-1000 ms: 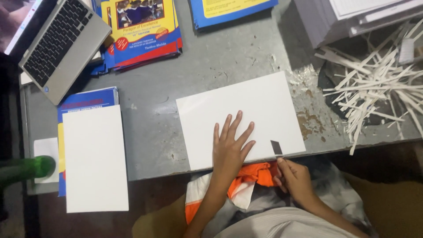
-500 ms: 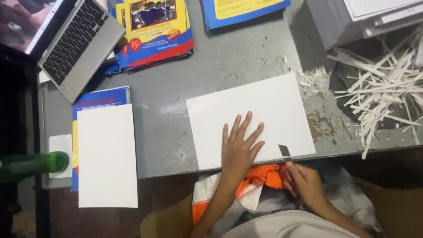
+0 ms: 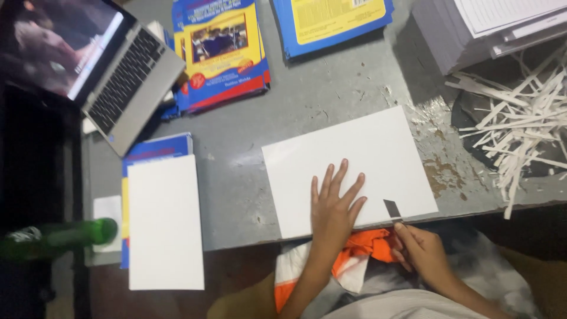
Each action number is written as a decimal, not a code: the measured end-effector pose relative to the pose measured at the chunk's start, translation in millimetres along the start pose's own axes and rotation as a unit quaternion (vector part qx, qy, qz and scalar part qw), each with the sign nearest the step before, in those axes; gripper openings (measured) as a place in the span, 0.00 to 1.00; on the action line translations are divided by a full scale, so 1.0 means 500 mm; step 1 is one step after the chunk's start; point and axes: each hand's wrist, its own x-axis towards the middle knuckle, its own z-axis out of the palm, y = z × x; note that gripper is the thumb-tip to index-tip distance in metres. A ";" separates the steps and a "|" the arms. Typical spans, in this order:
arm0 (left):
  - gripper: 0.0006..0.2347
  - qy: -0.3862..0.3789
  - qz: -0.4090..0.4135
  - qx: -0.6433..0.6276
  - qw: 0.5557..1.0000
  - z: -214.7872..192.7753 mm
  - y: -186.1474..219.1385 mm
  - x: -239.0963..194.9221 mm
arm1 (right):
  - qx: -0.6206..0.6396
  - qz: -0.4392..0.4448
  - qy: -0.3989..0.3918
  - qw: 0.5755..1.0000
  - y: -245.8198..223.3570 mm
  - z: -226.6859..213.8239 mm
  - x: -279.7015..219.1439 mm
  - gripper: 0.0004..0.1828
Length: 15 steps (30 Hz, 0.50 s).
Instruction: Trimming paper edges with a utility knife and applying an orange binding strip to a book spine.
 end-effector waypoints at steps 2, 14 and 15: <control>0.19 0.001 0.003 0.002 1.000 -0.007 0.003 0.002 | -0.034 0.001 -0.003 0.999 -0.006 -0.006 -0.003 0.28; 0.18 0.005 0.005 0.012 1.000 -0.001 0.002 -0.001 | -0.055 0.006 0.000 0.998 0.032 -0.008 -0.002 0.30; 0.18 0.000 0.007 0.013 1.000 -0.004 0.002 0.000 | -0.048 0.011 0.003 0.999 0.029 -0.004 -0.001 0.30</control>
